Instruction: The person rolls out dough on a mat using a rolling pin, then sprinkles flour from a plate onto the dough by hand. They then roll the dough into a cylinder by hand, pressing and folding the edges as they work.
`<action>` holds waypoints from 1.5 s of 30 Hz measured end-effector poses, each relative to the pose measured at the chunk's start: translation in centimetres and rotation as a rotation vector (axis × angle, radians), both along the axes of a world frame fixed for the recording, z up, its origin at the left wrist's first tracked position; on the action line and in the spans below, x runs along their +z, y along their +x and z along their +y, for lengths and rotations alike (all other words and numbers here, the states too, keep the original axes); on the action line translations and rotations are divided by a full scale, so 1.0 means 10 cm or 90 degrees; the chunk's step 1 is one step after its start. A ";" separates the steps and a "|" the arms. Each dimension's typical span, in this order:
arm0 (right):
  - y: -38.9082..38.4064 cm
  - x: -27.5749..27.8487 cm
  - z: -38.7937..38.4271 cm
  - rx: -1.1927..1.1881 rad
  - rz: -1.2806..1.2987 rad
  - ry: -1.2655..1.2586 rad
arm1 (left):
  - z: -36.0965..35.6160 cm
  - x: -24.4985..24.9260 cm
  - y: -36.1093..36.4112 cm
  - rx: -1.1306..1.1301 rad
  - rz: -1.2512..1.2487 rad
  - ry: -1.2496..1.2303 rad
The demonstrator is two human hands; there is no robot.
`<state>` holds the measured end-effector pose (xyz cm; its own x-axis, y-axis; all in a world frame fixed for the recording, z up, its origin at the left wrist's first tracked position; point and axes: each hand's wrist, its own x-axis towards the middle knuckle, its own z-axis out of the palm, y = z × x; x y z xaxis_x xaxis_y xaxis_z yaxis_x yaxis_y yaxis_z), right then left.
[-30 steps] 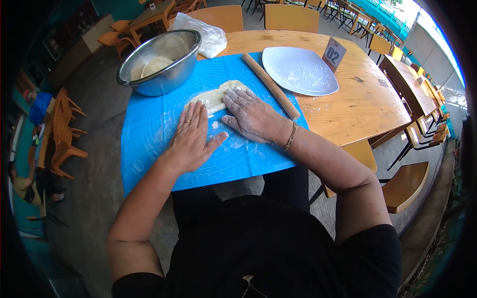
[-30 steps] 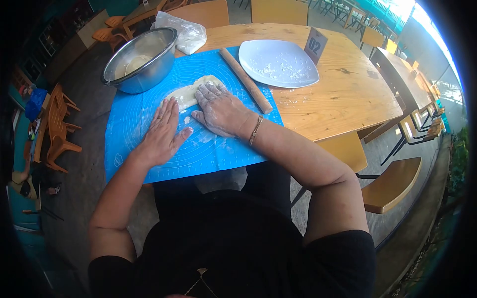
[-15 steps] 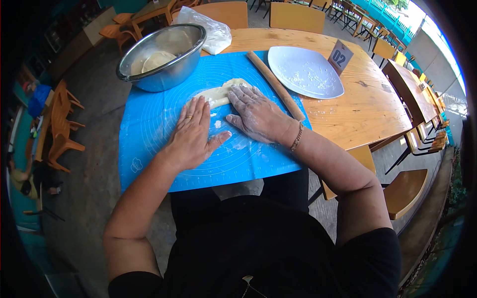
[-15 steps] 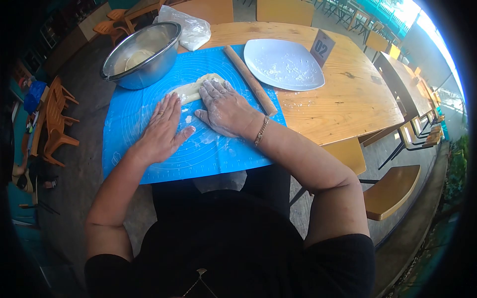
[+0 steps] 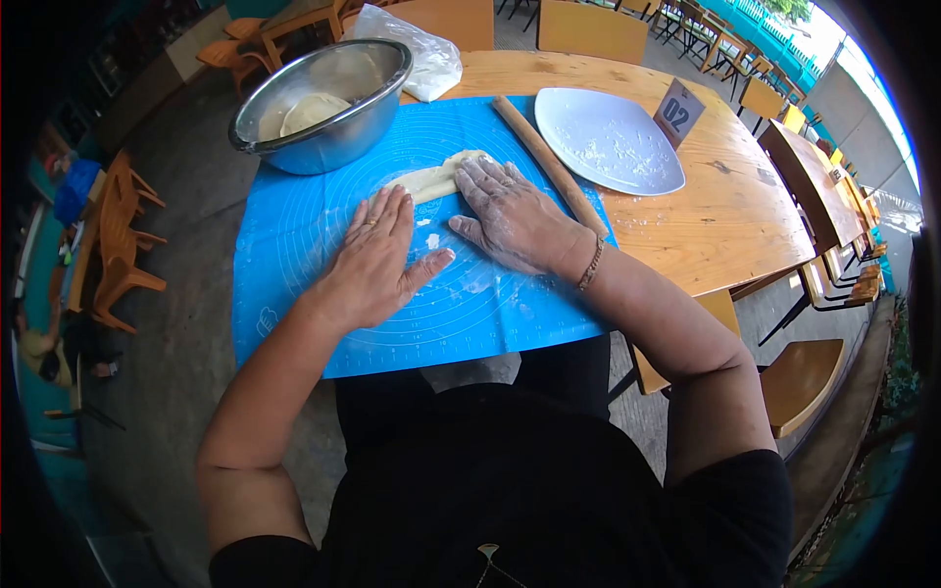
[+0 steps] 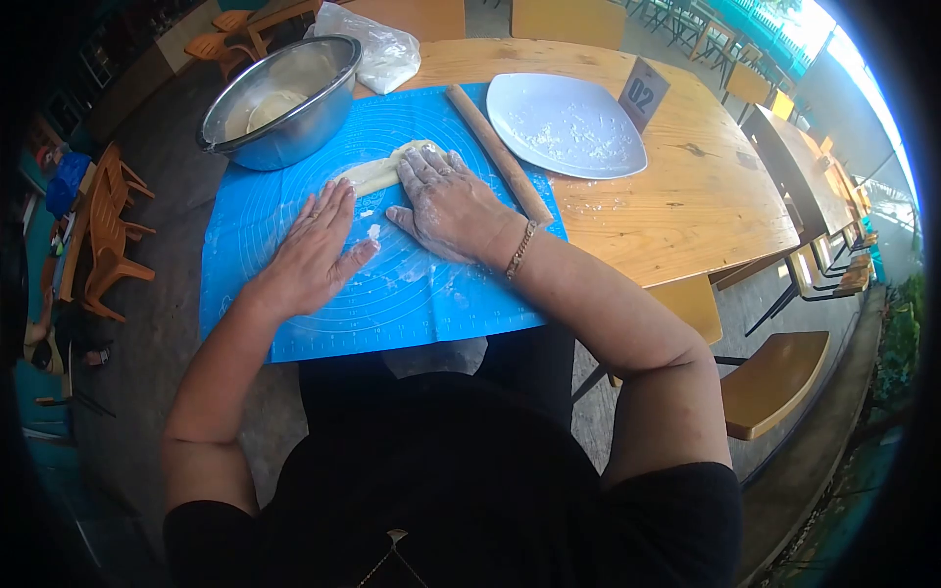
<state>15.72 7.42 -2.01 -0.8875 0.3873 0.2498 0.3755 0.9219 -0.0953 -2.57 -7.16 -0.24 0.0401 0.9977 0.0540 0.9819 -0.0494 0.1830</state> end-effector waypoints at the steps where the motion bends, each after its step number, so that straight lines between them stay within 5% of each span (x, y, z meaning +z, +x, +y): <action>1: -0.05 0.01 0.04 -0.009 0.008 -0.006 | 0.06 0.03 -0.03 0.018 -0.009 -0.011; 13: 0.01 -0.11 0.00 0.035 0.052 0.054 | 0.00 0.07 0.04 -0.034 0.051 -0.019; 22: -0.18 0.04 0.13 -0.033 -0.009 -0.023 | 0.16 0.15 -0.06 0.061 -0.019 -0.046; 28: -0.01 -0.03 -0.03 0.023 0.056 0.033 | 0.05 0.10 0.02 -0.038 0.052 -0.013; 37: -0.31 0.02 0.25 -0.018 0.004 -0.026 | 0.32 0.12 -0.12 0.053 -0.044 -0.031; 45: -0.16 -0.03 0.10 -0.001 0.011 0.027 | 0.27 0.12 -0.02 0.023 0.089 -0.033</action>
